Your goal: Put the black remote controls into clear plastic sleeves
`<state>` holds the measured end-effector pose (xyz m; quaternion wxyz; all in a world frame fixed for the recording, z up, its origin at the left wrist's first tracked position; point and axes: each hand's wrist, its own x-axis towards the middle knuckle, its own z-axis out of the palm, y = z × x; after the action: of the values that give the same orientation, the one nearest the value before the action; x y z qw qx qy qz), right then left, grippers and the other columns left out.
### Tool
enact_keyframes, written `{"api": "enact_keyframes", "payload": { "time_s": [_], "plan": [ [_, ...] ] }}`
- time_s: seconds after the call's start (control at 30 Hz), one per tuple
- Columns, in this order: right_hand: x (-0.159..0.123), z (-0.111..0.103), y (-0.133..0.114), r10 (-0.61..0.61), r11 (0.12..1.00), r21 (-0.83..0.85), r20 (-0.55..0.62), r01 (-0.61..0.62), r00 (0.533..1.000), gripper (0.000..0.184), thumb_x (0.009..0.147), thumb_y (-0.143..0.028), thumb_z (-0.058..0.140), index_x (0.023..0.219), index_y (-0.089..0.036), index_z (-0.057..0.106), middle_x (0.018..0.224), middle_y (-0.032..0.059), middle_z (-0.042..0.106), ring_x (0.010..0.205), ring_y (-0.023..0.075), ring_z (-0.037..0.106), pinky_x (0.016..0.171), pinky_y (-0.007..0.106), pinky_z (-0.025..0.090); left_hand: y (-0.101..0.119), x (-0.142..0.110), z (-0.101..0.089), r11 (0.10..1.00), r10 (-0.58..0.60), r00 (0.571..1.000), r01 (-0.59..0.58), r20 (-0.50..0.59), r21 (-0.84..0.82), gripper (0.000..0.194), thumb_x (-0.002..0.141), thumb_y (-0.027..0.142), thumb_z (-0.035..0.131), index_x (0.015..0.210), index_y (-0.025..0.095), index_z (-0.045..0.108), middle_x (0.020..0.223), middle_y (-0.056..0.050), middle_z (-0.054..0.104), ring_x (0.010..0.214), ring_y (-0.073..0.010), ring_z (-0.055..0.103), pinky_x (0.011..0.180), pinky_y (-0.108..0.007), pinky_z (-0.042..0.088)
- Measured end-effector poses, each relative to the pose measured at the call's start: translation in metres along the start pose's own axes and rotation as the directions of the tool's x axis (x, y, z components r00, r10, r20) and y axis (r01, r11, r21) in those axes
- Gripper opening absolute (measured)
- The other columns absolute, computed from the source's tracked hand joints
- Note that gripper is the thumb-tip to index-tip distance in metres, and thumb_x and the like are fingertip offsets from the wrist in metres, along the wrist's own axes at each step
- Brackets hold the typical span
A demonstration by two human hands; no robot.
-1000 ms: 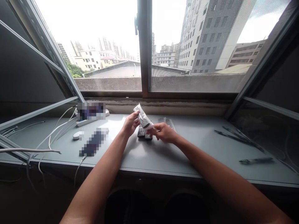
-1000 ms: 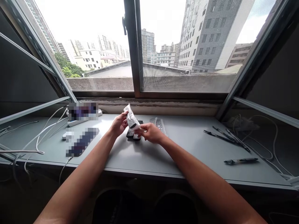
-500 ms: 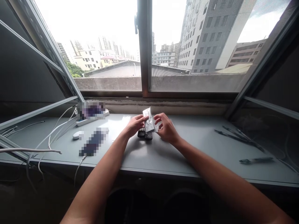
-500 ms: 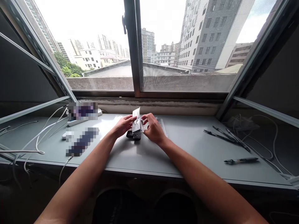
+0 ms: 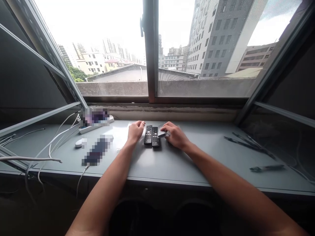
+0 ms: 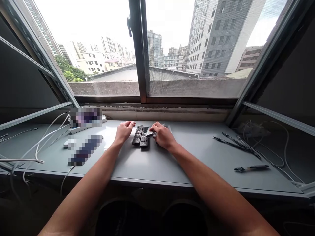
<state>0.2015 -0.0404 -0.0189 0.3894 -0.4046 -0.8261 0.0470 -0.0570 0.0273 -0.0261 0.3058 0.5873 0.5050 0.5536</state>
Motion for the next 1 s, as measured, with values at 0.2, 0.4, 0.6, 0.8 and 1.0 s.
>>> {"api": "enact_keyframes", "payload": {
  "time_s": [0.2, 0.4, 0.6, 0.8, 1.0],
  "plan": [
    [0.001, 0.005, 0.003, 0.084, 0.996, -0.002, 0.119, -0.084, 0.989, 0.049, 0.079, 0.011, 0.060, 0.106, -0.022, 0.084, 0.117, 0.0084, 0.078, 0.110, 0.0264, 0.073, 0.104, 0.041, 0.055, -0.010, -0.004, -0.007, 0.938, -0.076, 0.995, 0.091, -0.057, 0.334, 0.028, 0.091, 0.053, 0.078, 0.087, 0.026, 0.083, 0.148, -0.017, 0.066, 0.164, -0.0481, 0.018, 0.130, -0.066, 0.015],
    [0.003, 0.004, 0.005, 0.219, 0.974, 0.026, 0.137, -0.224, 0.966, 0.044, 0.090, 0.005, 0.052, 0.094, -0.023, 0.087, 0.112, 0.0067, 0.083, 0.110, 0.0265, 0.075, 0.107, 0.041, 0.056, -0.006, -0.005, -0.008, 0.600, -0.148, 0.985, 0.021, 0.085, 0.800, 0.046, 0.106, 0.046, 0.052, 0.135, 0.018, 0.075, 0.146, -0.025, 0.067, 0.145, -0.0461, 0.053, 0.125, -0.067, 0.027],
    [0.000, 0.013, 0.003, 0.052, 0.996, 0.065, 0.117, -0.060, 0.992, 0.030, 0.101, -0.016, 0.063, 0.120, -0.025, 0.085, 0.137, 0.0094, 0.077, 0.134, 0.0319, 0.067, 0.121, 0.053, 0.047, -0.007, -0.005, -0.009, 0.851, 0.206, 0.976, -0.211, 0.064, 0.481, 0.066, 0.093, 0.009, 0.062, 0.159, 0.016, 0.058, 0.171, -0.018, 0.048, 0.159, -0.0356, 0.042, 0.134, -0.049, 0.029],
    [0.000, 0.015, -0.002, 0.004, 0.997, 0.080, 0.060, -0.009, 0.998, 0.021, 0.106, -0.027, 0.065, 0.111, -0.022, 0.085, 0.117, 0.0118, 0.083, 0.121, 0.0327, 0.072, 0.114, 0.056, 0.050, 0.004, 0.001, 0.001, 0.958, 0.002, 1.000, 0.000, 0.005, -0.288, 0.065, 0.086, 0.003, 0.076, 0.148, 0.021, 0.068, 0.140, -0.016, 0.074, 0.132, -0.0316, 0.070, 0.123, -0.052, 0.048],
    [0.001, 0.005, -0.014, 0.037, 0.961, 0.274, -0.020, -0.030, 0.999, 0.033, 0.105, -0.025, 0.063, 0.131, -0.028, 0.082, 0.150, 0.0114, 0.071, 0.145, 0.0314, 0.062, 0.123, 0.054, 0.047, 0.028, -0.007, 0.007, 0.530, -0.168, 0.957, 0.291, 0.238, -0.797, 0.069, 0.088, -0.001, 0.077, 0.151, 0.020, 0.059, 0.125, -0.012, 0.079, 0.114, -0.0189, 0.079, 0.114, -0.036, 0.058]
  ]
}}
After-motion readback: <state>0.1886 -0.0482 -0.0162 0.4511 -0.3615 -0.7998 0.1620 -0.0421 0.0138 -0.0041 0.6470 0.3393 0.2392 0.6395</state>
